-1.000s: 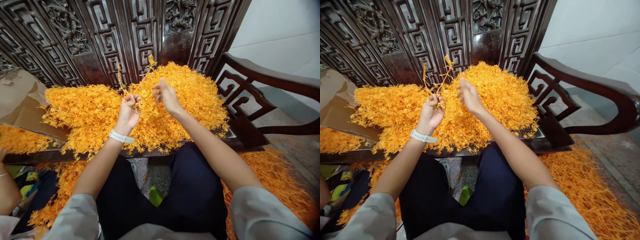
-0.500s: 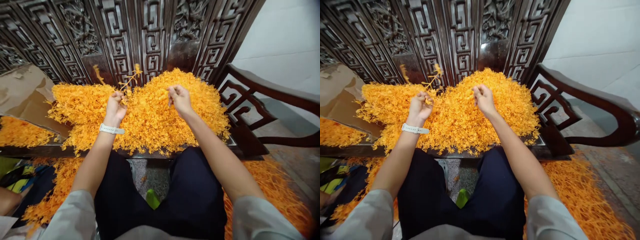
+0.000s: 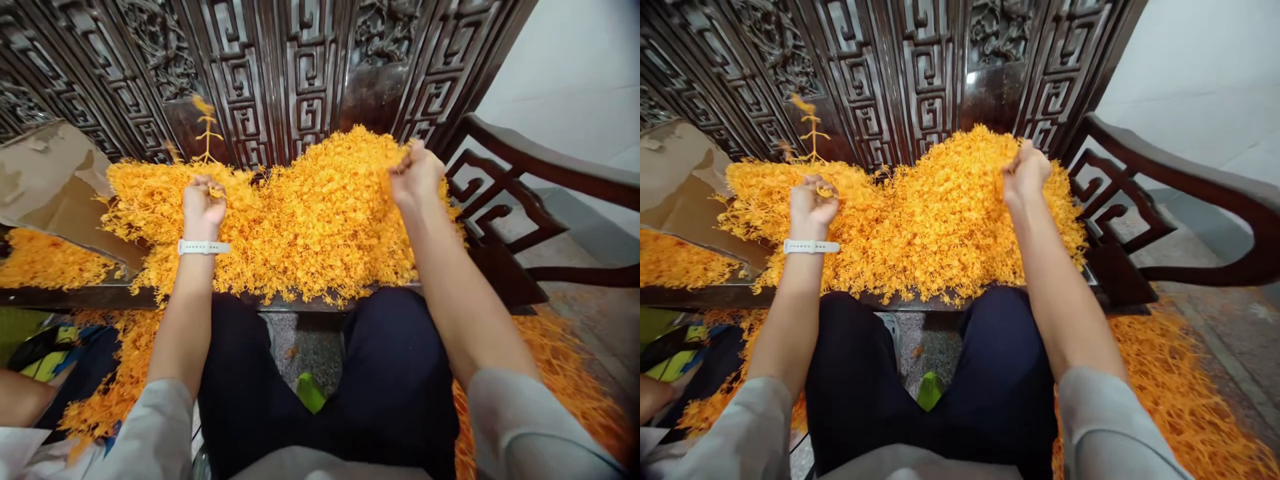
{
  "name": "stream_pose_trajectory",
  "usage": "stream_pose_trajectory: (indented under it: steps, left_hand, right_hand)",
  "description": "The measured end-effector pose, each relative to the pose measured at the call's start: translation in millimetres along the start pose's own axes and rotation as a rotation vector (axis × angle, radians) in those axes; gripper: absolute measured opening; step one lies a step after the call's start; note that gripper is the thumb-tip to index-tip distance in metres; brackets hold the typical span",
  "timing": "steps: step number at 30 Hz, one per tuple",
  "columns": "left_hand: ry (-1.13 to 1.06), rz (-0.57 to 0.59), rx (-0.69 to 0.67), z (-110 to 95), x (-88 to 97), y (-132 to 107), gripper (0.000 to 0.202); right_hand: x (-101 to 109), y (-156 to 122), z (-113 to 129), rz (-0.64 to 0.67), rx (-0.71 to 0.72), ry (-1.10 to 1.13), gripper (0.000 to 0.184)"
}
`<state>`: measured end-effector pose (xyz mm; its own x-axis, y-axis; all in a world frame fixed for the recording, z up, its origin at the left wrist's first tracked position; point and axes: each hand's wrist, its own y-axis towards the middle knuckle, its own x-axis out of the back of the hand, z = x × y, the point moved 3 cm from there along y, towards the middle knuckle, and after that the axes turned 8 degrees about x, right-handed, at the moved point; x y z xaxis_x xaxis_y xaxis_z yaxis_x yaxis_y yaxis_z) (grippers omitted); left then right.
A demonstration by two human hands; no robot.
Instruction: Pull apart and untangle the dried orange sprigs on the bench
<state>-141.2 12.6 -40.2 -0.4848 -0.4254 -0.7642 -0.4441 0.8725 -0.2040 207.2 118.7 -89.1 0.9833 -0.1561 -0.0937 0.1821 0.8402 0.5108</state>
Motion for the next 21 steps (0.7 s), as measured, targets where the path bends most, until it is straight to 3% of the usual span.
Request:
stream_pose_trajectory:
  steps: [1,3,5,9,14,21]
  left_hand:
    - [0.021,0.000,0.013,-4,1.9,2,0.041]
    - [0.098,0.037,0.083,2,0.5,-2,0.040]
    - [0.137,0.103,0.114,16,-6.0,-11,0.040]
    - [0.244,0.190,0.136,43,-19.4,-26,0.038]
    - [0.383,0.200,0.124,56,-24.0,-35,0.036]
    - [0.481,0.224,0.087,66,-25.6,-40,0.034]
  right_hand:
    - [12,7,-13,-0.112,-0.040,0.018,0.053]
    - [16,12,-32,-0.107,-0.096,0.019,0.053]
    - [8,7,-35,-0.069,-0.073,-0.028,0.061]
    - [-11,-16,4,0.016,0.103,-0.125,0.062]
    - [-30,-43,65,0.299,0.161,-0.085,0.061]
    - [-47,-61,77,0.456,0.265,-0.203,0.065]
